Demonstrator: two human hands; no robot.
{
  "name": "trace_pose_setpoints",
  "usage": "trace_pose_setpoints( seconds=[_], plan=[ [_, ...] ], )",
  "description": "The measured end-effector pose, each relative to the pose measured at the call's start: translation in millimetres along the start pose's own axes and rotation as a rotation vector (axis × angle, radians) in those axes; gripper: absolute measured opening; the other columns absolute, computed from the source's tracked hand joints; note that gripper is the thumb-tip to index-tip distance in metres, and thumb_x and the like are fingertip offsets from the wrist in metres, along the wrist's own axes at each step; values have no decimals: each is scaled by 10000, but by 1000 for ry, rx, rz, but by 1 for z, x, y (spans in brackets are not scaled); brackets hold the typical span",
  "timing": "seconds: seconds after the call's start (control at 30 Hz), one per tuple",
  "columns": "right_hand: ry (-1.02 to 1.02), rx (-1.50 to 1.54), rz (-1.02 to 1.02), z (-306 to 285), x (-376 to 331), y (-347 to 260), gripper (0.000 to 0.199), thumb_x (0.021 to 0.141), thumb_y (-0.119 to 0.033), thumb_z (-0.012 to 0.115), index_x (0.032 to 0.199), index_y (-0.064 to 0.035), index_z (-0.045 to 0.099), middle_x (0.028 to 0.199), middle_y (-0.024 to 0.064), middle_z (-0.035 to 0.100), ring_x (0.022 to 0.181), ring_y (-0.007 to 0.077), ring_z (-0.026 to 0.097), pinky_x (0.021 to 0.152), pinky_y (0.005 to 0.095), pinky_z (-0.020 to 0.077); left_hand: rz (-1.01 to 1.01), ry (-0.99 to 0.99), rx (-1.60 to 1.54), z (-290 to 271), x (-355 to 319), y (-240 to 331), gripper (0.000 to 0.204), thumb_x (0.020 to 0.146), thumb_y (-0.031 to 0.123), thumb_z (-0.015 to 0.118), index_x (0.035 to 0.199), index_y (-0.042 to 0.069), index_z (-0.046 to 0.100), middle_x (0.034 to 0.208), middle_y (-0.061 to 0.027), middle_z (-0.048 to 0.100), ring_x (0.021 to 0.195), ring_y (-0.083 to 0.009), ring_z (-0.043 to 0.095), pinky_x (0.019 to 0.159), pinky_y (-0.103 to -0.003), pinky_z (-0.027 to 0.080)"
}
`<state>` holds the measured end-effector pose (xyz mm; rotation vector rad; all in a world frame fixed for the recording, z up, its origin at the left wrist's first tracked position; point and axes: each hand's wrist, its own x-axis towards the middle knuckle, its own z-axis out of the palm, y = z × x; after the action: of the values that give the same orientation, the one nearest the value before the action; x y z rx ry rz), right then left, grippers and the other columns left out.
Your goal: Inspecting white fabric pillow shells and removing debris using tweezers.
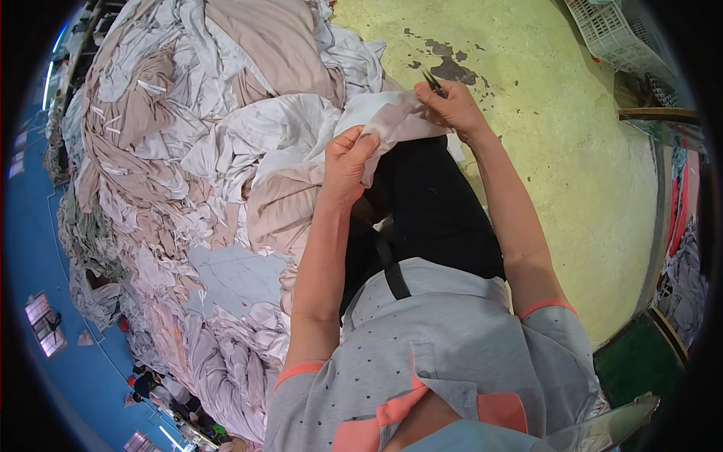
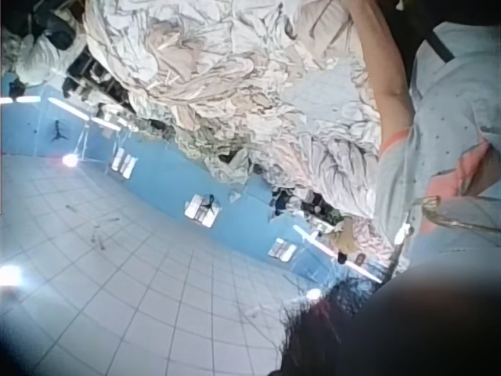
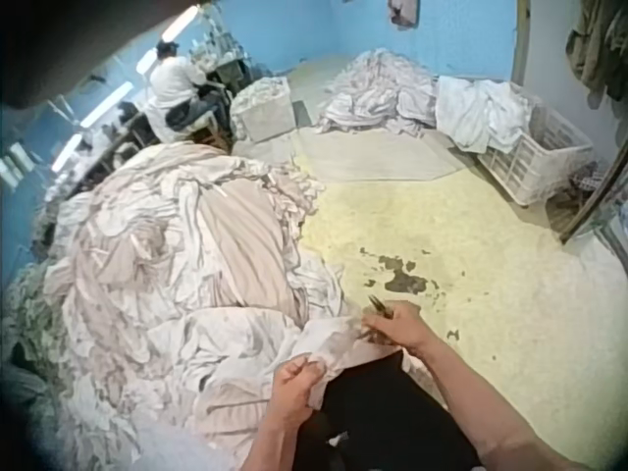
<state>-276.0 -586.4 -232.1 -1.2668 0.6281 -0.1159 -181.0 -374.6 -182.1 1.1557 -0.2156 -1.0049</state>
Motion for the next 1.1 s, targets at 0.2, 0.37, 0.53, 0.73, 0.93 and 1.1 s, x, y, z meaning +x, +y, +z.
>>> trace_pose_setpoints(
  seconds=[0.2, 0.37, 0.53, 0.73, 0.93, 1.1],
  plan=[
    [87, 121, -21, 7, -7, -13, 339, 810, -169, 737, 1074, 16, 632, 650, -20, 570, 442, 33, 452, 388, 192, 308, -90, 40, 37, -14, 1, -1, 216, 811, 79, 689, 999, -25, 672, 867, -35, 677, 733, -74, 599, 679, -209, 459],
    [120, 26, -111, 0, -5, -20, 383, 787, -127, 751, 1114, 26, 624, 655, -30, 556, 461, 28, 420, 413, 194, 299, -165, 35, 104, -19, 0, 4, 254, 756, 71, 742, 990, 2, 670, 843, -48, 679, 677, -92, 607, 600, -245, 487],
    [82, 41, -68, -3, -6, -28, 266, 790, -134, 754, 990, 7, 646, 639, -50, 531, 472, 14, 389, 420, 190, 274, -229, 61, 115, -31, 2, 5, 250, 747, 56, 741, 983, 27, 664, 831, -52, 673, 626, -105, 600, 540, -273, 513],
    [92, 123, -126, 6, -12, -26, 154, 801, -128, 743, 826, -31, 627, 614, -56, 509, 456, 9, 373, 405, 194, 255, -197, 29, 127, -37, -5, 8, 257, 762, 38, 703, 1006, -20, 647, 862, -72, 676, 683, -122, 625, 606, -272, 529],
    [215, 214, -161, 24, -14, -15, 127, 809, -109, 730, 810, -31, 630, 576, -56, 503, 433, 16, 381, 386, 197, 261, -234, 57, 210, -39, -21, 16, 195, 764, 39, 678, 943, -39, 673, 810, -34, 663, 667, -77, 582, 607, -213, 443],
    [203, 268, -105, 33, -13, -4, 120, 818, -112, 723, 808, -30, 636, 556, -61, 503, 416, 10, 387, 376, 192, 252, -238, 70, 149, -55, -16, 1, 179, 810, 23, 652, 982, -26, 647, 868, -43, 670, 684, -76, 607, 606, -210, 468]
  ],
)
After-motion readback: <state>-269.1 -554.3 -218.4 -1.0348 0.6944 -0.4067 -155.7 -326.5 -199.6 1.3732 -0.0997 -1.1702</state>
